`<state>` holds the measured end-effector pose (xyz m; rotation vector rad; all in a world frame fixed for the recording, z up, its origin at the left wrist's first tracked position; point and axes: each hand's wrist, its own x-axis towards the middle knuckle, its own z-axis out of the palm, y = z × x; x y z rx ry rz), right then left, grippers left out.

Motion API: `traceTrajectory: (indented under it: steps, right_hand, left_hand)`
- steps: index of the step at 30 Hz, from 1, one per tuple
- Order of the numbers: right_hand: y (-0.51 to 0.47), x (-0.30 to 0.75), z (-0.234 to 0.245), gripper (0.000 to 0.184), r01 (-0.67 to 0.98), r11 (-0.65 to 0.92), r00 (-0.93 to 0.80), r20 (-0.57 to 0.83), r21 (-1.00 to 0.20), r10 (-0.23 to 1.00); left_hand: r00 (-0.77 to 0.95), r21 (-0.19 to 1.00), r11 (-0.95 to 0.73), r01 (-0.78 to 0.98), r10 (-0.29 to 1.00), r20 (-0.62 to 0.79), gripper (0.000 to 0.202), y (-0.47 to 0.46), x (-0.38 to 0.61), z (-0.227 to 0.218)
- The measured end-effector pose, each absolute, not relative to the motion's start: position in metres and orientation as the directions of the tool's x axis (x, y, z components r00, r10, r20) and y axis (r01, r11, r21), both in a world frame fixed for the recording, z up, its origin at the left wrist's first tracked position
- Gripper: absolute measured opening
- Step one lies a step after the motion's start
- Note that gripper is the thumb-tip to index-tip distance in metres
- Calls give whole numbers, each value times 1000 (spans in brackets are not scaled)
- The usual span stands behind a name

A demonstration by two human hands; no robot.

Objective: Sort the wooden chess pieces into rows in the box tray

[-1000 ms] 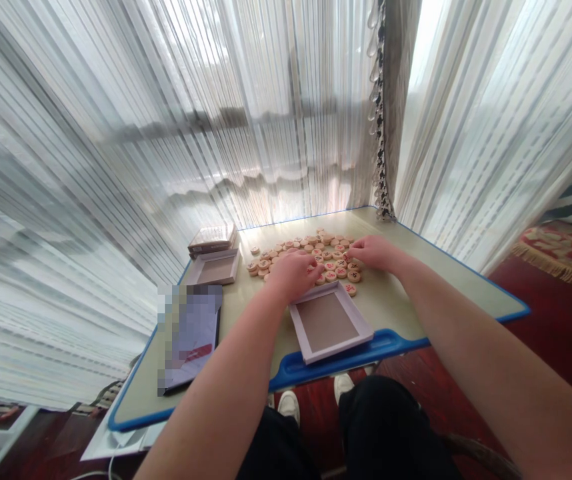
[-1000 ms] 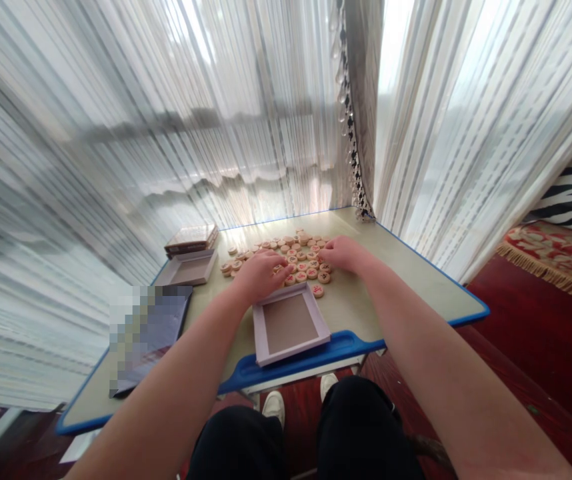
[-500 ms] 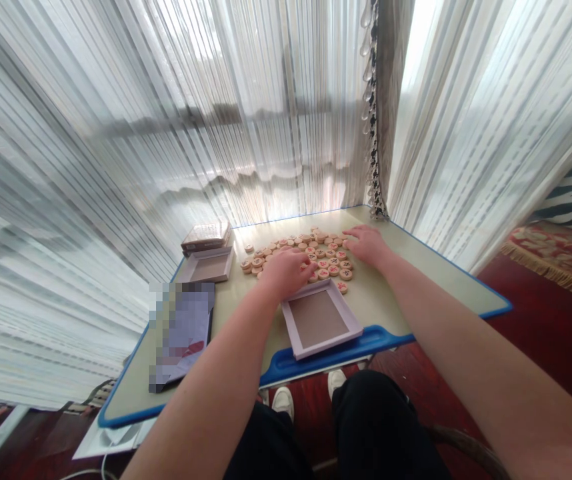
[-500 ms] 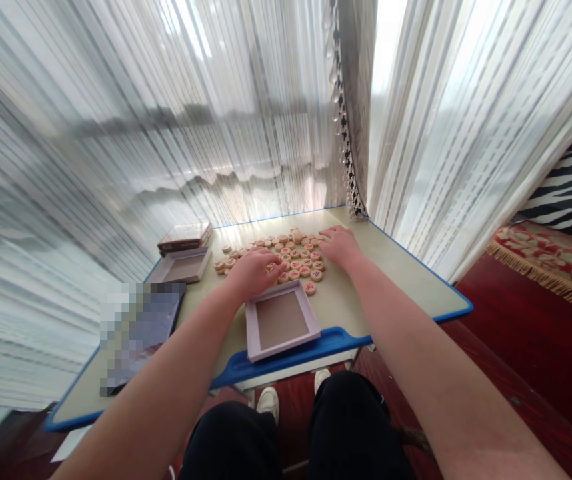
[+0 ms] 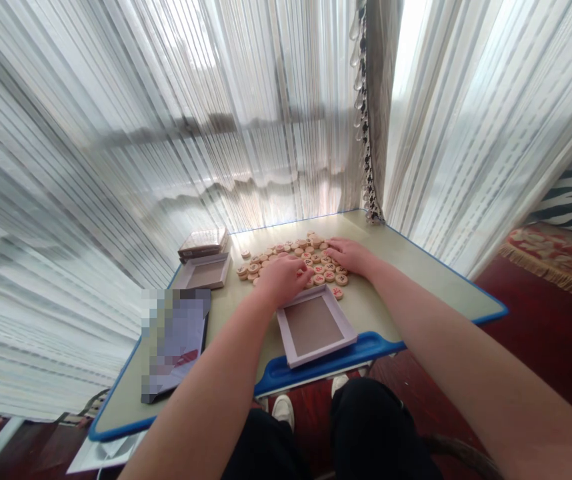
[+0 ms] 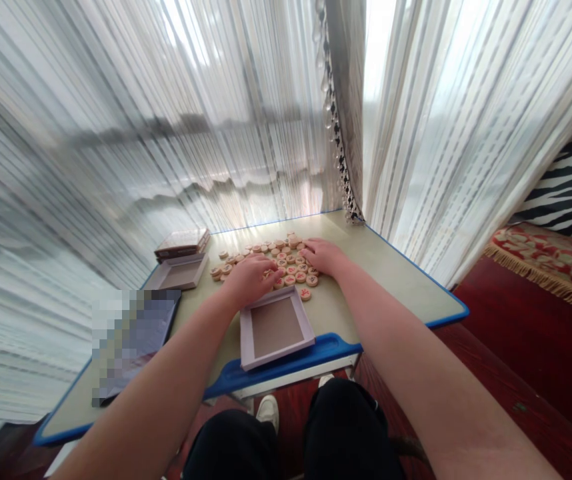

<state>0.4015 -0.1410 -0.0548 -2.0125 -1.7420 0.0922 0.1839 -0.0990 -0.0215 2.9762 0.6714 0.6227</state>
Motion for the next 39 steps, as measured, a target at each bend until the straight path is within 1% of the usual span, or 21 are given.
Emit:
traceTrajectory:
  steps: [3, 5, 8, 11, 13, 16, 20, 23, 27, 29, 32, 34, 36, 37, 39]
  right_hand:
    - [-143, 396, -51, 33, 913, -37, 157, 267, -406, 951]
    - [-146, 393, -48, 30, 911, -43, 173, 284, -410, 943]
    - [-149, 388, -46, 31, 908, -51, 192, 306, -416, 932]
    - [-148, 387, -48, 35, 916, 3, 143, 335, -401, 931]
    - [-147, 386, -49, 40, 920, 7, 125, 309, -393, 943]
    - [-146, 386, -50, 40, 908, 8, 102, 239, -418, 966]
    - [-149, 384, -47, 38, 882, 38, 71, 212, -470, 975]
    - [-152, 381, -47, 37, 876, 42, 67, 207, -481, 976]
    - [-155, 375, -47, 35, 860, 65, 71, 244, -507, 967]
    - [-155, 371, -41, 32, 870, 94, 51, 279, -484, 959]
    - [-149, 365, -27, 30, 915, 111, 30, 339, -388, 940]
    - [-140, 364, -19, 29, 948, 82, 38, 364, -308, 931]
    - [-130, 367, -18, 33, 966, 33, 67, 374, -255, 925]
    - [-125, 369, -20, 36, 968, 7, 93, 383, -251, 919]
    - [-117, 378, -29, 40, 954, -16, 147, 420, -299, 896]
  left_hand:
    - [828, 113, -908, 402, 414, 377, 35, -99, 184, -22]
    - [832, 110, -909, 403, 414, 370, 35, -99, 183, -23]
    - [834, 114, -903, 414, 426, 351, 35, -100, 183, -22]
    - [829, 125, -897, 423, 439, 346, 35, -99, 182, -22]
    - [827, 127, -896, 426, 443, 347, 36, -99, 183, -22]
    - [818, 114, -888, 446, 456, 350, 36, -98, 182, -21]
    - [748, 92, -834, 545, 532, 396, 31, -94, 181, -19]
    - [678, 120, -772, 624, 611, 408, 27, -87, 178, -19]
    - [650, 156, -724, 672, 678, 344, 44, -78, 175, -22]
    - [661, 171, -724, 668, 683, 311, 44, -76, 173, -24]
    - [683, 203, -738, 644, 674, 283, 40, -77, 171, -25]
    - [680, 218, -738, 638, 674, 289, 41, -78, 170, -23]
    - [671, 218, -735, 641, 676, 305, 42, -79, 169, -21]
    - [664, 215, -732, 646, 678, 315, 43, -80, 169, -20]
    - [641, 211, -719, 662, 690, 337, 43, -79, 168, -19]
